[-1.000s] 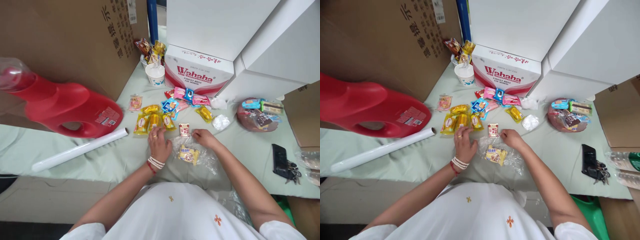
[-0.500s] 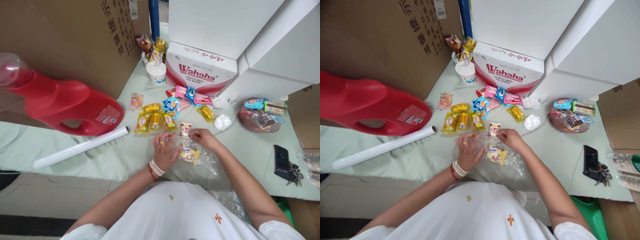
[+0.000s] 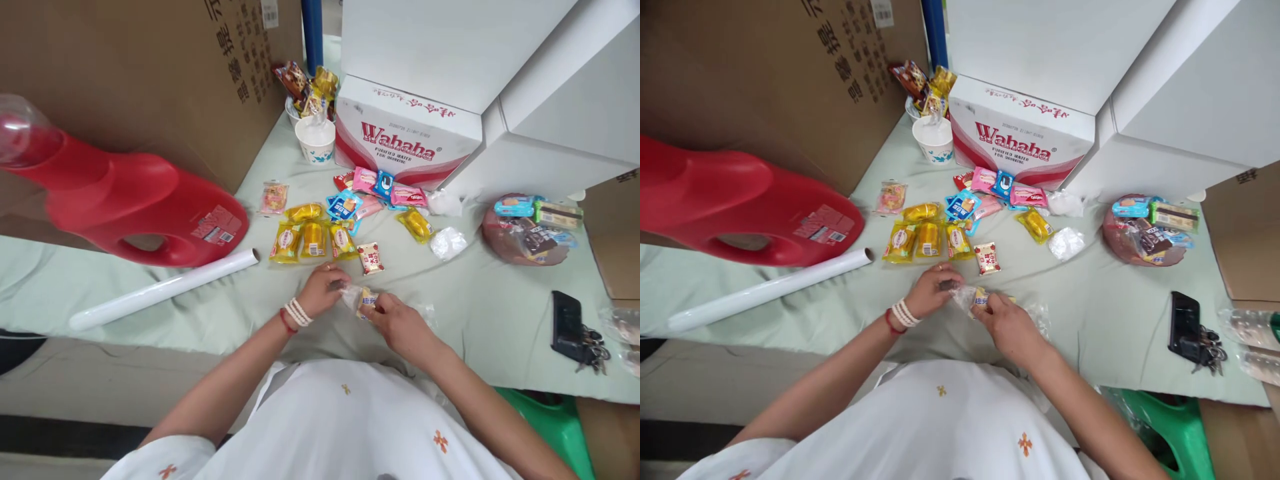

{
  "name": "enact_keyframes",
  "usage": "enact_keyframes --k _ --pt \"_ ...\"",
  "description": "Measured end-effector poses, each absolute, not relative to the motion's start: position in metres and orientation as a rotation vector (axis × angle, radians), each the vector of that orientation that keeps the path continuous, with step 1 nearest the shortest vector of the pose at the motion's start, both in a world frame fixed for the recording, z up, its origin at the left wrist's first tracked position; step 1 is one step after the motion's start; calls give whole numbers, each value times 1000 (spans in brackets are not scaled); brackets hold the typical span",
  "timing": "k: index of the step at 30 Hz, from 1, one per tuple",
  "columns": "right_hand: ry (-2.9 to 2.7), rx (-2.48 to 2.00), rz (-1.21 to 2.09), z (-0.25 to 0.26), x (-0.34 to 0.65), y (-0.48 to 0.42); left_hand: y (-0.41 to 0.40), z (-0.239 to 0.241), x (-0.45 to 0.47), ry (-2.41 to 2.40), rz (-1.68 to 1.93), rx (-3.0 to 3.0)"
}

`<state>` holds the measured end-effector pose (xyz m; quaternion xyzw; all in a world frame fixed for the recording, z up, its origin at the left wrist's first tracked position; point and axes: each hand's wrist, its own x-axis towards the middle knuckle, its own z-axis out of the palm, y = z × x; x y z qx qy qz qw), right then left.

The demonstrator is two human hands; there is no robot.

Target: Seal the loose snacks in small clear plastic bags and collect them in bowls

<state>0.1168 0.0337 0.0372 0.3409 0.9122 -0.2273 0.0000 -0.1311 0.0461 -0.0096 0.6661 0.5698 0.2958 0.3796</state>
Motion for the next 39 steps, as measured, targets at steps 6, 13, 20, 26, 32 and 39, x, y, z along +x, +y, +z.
enact_keyframes --k 6,13,20,26,32,39 --pt "2927 1102 -805 31 122 24 26 0 -135 1801 748 1620" --pt "2978 1138 -982 34 134 13 11 28 -108 1659 573 1457" --pt "2982 1187 -1123 33 144 6 22 44 -53 1391 629 1318" --pt "2783 1895 -1317 20 159 6 16 33 -35 1676 318 1899" --pt "2316 2213 -700 4 180 14 13 34 -35 1893 331 1915" --pt "2653 2209 -839 12 175 -6 9 24 -25 1891 270 1910"
